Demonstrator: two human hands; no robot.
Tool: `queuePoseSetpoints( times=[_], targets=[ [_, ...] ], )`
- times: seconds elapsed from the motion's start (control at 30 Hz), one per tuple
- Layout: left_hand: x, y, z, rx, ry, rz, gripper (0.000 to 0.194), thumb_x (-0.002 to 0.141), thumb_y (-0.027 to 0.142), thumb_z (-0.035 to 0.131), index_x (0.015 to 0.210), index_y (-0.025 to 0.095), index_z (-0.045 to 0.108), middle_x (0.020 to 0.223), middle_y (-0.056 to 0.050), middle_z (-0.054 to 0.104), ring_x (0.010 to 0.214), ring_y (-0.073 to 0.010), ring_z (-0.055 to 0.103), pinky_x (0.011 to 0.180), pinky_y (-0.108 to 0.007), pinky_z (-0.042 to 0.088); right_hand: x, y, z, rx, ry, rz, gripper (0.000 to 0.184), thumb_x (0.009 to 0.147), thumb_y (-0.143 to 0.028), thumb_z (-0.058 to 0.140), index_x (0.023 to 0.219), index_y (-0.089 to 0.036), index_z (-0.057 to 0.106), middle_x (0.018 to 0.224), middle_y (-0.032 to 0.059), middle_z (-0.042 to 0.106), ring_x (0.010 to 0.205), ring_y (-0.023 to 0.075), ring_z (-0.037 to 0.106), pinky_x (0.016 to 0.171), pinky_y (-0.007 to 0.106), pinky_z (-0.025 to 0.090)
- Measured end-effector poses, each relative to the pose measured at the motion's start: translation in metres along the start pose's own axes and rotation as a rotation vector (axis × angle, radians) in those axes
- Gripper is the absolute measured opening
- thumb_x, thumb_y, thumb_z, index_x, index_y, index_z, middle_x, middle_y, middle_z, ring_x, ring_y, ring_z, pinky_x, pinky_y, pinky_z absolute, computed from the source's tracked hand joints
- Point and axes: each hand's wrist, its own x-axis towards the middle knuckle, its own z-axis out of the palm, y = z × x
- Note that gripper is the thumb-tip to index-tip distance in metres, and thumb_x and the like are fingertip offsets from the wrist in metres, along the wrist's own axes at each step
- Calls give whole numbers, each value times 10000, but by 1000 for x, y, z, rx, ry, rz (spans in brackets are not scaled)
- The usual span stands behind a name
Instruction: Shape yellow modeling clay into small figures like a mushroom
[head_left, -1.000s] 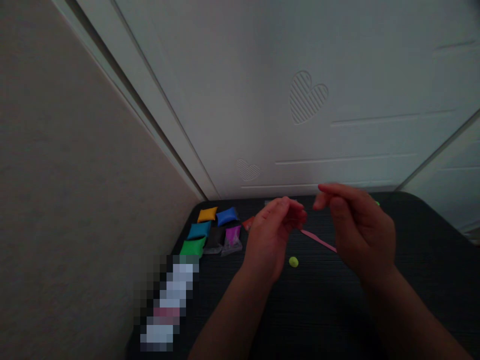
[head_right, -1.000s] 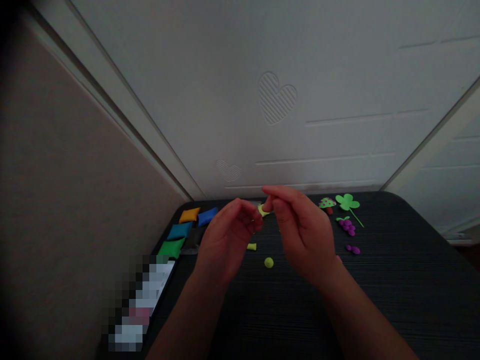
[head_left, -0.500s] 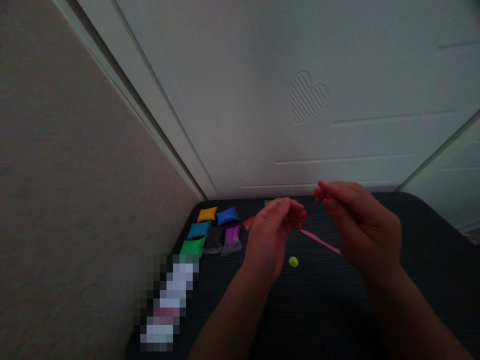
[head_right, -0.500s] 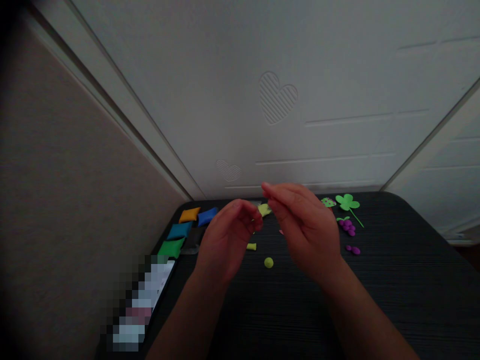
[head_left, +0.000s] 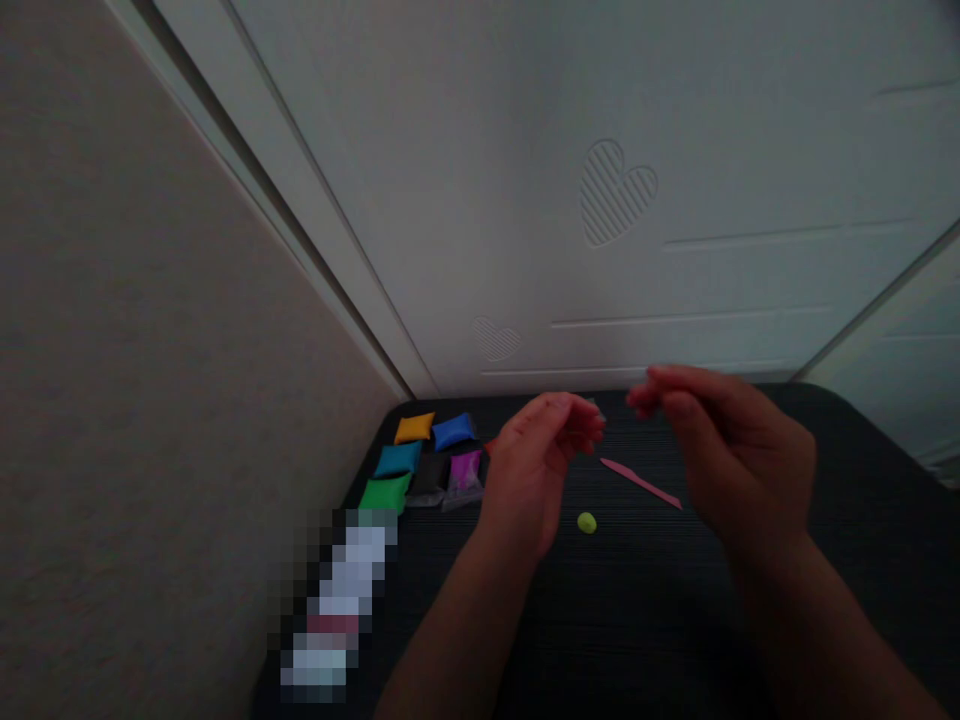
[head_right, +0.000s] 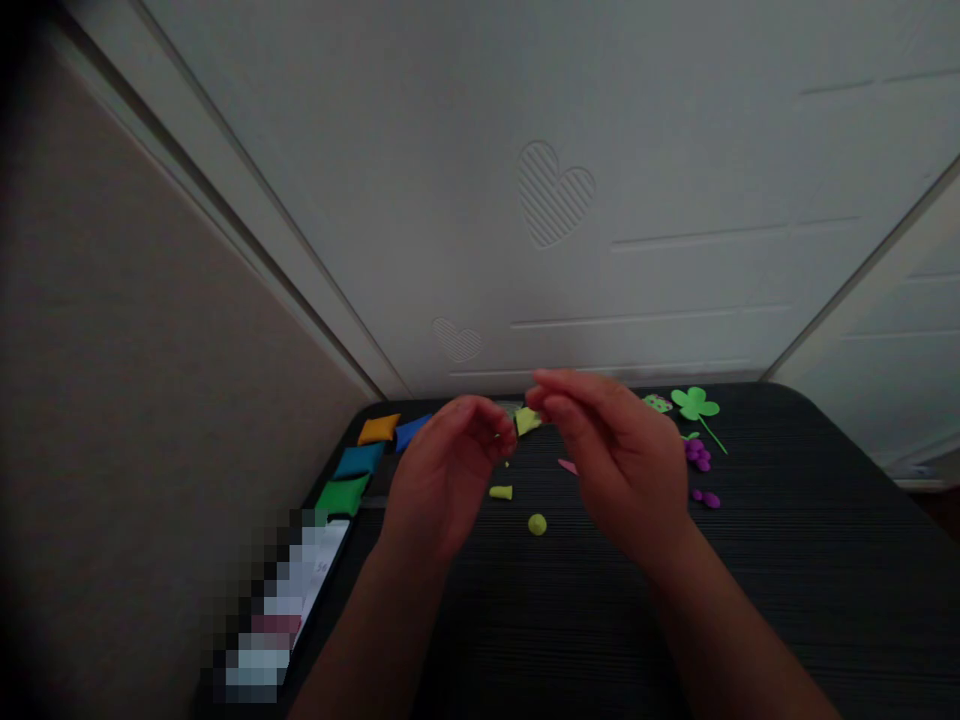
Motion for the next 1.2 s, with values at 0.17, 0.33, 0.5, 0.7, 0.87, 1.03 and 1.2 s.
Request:
queuePoseSetpoints(
  times=[0.17,0.33,0.5,0.7,0.87,1.03,1.2],
  targets=[
    [2,4,-5,-7,36,12,187,815,288,559,727,168,674,719,-7,622,673,-97,561,636,-228,436,6,-3,-2,-83,-35,-127,362,884,-133,491,1164,-337,597,939,7,622,839,140,578,772,322,471],
    [4,8,-9,-25,63,26,182,812,290,569,728,167,674,713,-2,623,675,-92,566,636,-219,442,4,0,0,88,-20,-67,267,742,-122,695,943,-295,668,821,-23,625,748,126,575,668,274,476],
    [3,6,-7,-11,59,25,180,806,287,572,727,161,673,707,-6,622,662,-98,567,632,-225,446,-2,7,2,266,10,-24,135,712,-230,740,805,-245,643,662,-46,603,624,121,571,594,277,475],
    [1,5,-2,22,9,43,186,818,269,556,734,152,674,703,-13,616,656,-98,559,619,-221,436,0,4,-1,19,-48,-37,164,847,-232,595,982,-293,668,736,-46,646,658,85,588,568,223,458],
    [0,4,-2,-17,1,28,174,826,273,552,794,154,676,730,-14,626,674,-102,570,621,-223,442,0,2,3,140,-154,22,384,861,-152,562,1198,-335,537,969,-42,681,883,93,650,800,243,513],
    [1,4,-2,-71,34,21,217,844,294,520,803,151,678,719,-17,639,667,-102,581,631,-226,453,-4,4,1,114,-168,40,141,787,-224,674,907,-277,621,812,-60,661,734,89,636,686,235,504],
    [0,5,-1,-111,45,9,256,860,294,496,775,140,682,711,-17,648,665,-97,589,633,-222,462,-3,1,1,98,-156,18,163,728,-226,731,844,-269,624,751,-75,645,699,83,610,664,225,492]
  ],
)
